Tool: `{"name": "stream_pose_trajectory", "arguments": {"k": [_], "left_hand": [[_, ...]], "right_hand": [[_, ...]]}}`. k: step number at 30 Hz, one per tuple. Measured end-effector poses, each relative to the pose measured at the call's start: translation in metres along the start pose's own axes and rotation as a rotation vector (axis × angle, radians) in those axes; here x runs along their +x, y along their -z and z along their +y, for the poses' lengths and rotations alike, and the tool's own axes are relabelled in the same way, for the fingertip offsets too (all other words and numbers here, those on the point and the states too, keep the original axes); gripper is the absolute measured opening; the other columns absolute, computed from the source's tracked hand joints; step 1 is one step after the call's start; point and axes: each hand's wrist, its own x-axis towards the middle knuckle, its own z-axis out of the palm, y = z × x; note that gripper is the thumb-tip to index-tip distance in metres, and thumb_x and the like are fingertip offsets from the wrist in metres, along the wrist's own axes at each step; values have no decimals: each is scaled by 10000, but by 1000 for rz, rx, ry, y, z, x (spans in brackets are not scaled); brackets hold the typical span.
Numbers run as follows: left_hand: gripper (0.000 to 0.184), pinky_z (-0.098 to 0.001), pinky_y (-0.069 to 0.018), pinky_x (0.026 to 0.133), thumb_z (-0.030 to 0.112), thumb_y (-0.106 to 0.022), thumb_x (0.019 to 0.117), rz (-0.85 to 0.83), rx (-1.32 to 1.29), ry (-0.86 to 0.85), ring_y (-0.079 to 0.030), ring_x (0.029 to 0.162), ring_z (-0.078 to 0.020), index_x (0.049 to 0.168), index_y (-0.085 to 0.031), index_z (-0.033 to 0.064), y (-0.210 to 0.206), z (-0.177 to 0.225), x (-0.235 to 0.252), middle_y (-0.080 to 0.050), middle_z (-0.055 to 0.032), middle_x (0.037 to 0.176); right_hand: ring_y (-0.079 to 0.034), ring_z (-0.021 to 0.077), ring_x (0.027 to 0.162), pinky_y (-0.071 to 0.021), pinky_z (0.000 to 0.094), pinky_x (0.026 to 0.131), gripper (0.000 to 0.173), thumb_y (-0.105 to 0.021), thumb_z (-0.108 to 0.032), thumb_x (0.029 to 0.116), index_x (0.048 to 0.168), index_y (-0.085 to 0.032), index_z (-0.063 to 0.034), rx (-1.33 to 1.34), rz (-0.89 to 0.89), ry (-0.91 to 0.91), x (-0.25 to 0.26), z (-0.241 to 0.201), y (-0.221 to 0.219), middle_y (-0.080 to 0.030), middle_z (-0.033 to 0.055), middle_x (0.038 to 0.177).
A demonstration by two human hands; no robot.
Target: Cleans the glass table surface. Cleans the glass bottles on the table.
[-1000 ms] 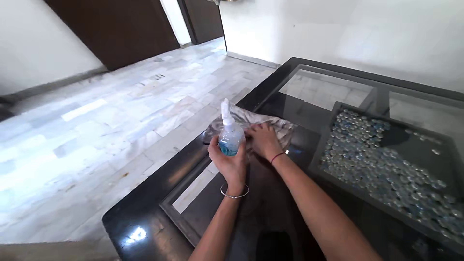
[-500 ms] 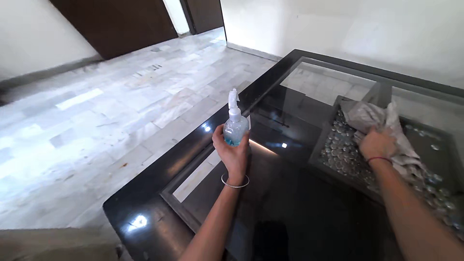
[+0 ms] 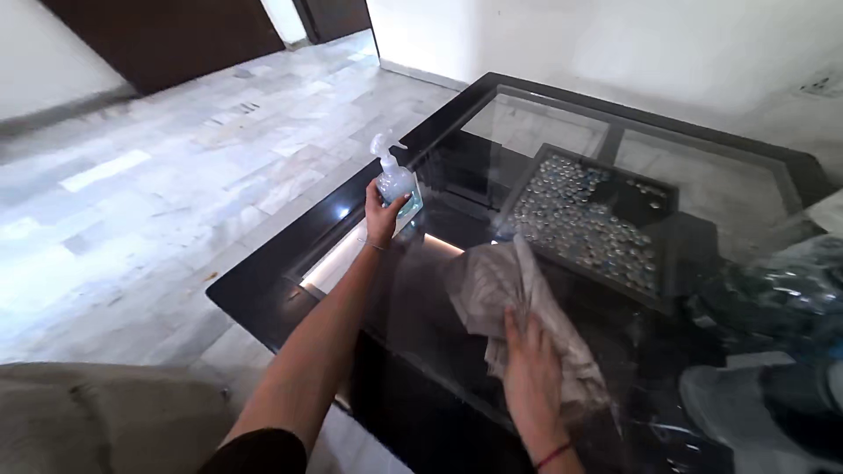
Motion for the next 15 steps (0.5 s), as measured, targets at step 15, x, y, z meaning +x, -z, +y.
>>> {"name": "stream_pose_trajectory", "arguments": {"k": [15], "left_hand": [[489, -344, -539, 905, 10, -613, 982, -523, -48, 468, -630, 1025, -164, 1427, -415, -27, -22, 132, -237, -604, -173, 1240]], "right_hand": [[-593, 593, 1128, -476, 706, 868, 641, -633, 107, 849, 1435, -610, -152, 27, -152, -7, -224, 166, 68, -534, 334, 1415]]}}
